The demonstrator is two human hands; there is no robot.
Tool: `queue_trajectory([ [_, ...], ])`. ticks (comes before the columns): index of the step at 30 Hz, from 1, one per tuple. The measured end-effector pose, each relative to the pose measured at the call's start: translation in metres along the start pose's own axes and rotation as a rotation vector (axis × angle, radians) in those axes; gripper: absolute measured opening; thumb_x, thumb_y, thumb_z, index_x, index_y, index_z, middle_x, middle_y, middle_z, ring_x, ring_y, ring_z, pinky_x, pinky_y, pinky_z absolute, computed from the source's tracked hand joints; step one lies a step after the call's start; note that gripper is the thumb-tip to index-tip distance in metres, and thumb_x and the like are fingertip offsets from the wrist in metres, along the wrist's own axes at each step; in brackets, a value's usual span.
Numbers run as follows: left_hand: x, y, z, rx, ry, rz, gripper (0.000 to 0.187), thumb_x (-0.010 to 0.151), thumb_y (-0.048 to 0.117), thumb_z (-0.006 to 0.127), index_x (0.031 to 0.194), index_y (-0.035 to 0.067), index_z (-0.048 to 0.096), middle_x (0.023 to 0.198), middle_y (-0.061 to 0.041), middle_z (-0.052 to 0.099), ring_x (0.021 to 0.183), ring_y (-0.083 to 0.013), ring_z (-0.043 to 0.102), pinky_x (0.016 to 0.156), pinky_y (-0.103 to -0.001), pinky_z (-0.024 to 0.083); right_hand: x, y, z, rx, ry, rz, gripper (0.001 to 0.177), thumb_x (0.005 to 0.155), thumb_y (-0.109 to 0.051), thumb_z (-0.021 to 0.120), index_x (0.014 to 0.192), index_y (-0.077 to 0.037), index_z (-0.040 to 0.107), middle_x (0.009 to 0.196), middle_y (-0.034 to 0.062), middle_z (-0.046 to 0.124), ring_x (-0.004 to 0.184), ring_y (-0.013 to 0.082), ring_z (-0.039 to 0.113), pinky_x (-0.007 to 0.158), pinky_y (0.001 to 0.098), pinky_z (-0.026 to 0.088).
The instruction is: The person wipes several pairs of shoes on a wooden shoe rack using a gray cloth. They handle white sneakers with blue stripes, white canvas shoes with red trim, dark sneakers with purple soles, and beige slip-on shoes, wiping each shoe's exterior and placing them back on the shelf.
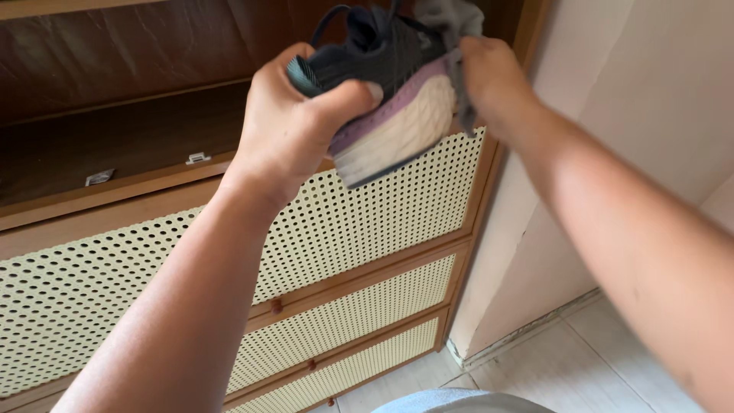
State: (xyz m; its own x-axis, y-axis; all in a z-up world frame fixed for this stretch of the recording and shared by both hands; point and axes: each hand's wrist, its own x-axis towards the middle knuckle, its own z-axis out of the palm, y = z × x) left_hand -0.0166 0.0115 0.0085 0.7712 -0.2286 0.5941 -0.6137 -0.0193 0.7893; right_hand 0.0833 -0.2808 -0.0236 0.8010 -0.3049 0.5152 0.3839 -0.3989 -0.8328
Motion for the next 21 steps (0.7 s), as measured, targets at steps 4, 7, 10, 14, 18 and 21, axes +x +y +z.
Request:
queue_trajectory([
  [4,-0.013,-0.002,-0.008,-0.124,-0.046,-0.032,0.032,0.073,0.021,0.079,0.095,0.006,0.062,0.082,-0.002,0.068,0.072,-0.0115,0.067,0.065,-0.028,0.059,0.029,0.017,-0.032,0.138,0.067,0.339,0.036,0.102,-0.035,0.047,0.110,-0.006,0.067,0.101,0.0103,0.071,0.090,0.0253,0.067,0.077,0.0453,0.054],
  [7,-0.019,-0.005,-0.012,-0.066,-0.070,0.000,0.033,0.073,0.021,0.080,0.096,0.006,0.063,0.084,-0.001,0.069,0.078,-0.0110,0.067,0.072,-0.026,0.058,0.017,0.005,-0.032,0.529,-0.060,0.309,0.035,0.101,-0.030,0.048,0.117,-0.005,0.067,0.113,0.0124,0.076,0.105,0.0273,0.074,0.096,0.0438,0.059],
  [10,-0.013,-0.005,0.000,0.008,-0.090,0.030,0.035,0.072,0.022,0.083,0.094,0.005,0.061,0.082,-0.003,0.067,0.074,-0.0110,0.064,0.068,-0.026,0.056,0.001,-0.009,-0.016,0.759,-0.087,0.338,0.035,0.099,-0.029,0.051,0.119,-0.004,0.066,0.116,0.0137,0.078,0.107,0.0277,0.075,0.101,0.0449,0.059],
  [14,-0.008,-0.006,0.012,0.087,-0.022,0.092,0.035,0.071,0.025,0.082,0.091,0.007,0.059,0.081,-0.003,0.072,0.070,-0.0100,0.071,0.065,-0.025,0.062,-0.011,-0.015,-0.008,0.866,-0.017,0.320,0.036,0.095,-0.028,0.051,0.116,-0.002,0.065,0.111,0.0128,0.079,0.107,0.0283,0.075,0.098,0.0492,0.059],
  [18,-0.003,-0.006,0.022,0.204,0.040,0.192,0.037,0.073,0.025,0.082,0.092,0.006,0.057,0.078,-0.003,0.072,0.069,-0.0096,0.070,0.063,-0.025,0.060,-0.030,-0.022,-0.002,0.589,0.083,0.053,0.033,0.097,-0.029,0.055,0.111,-0.003,0.070,0.106,0.0094,0.076,0.101,0.0230,0.072,0.091,0.0408,0.059],
  [21,0.008,-0.008,0.032,0.247,0.154,0.223,0.037,0.073,0.025,0.083,0.092,0.005,0.059,0.078,-0.003,0.073,0.070,-0.0095,0.071,0.064,-0.026,0.060,-0.058,-0.026,0.011,0.445,0.094,-0.113,0.033,0.101,-0.031,0.055,0.105,-0.003,0.073,0.100,0.0068,0.072,0.092,0.0168,0.064,0.082,0.0359,0.052],
])
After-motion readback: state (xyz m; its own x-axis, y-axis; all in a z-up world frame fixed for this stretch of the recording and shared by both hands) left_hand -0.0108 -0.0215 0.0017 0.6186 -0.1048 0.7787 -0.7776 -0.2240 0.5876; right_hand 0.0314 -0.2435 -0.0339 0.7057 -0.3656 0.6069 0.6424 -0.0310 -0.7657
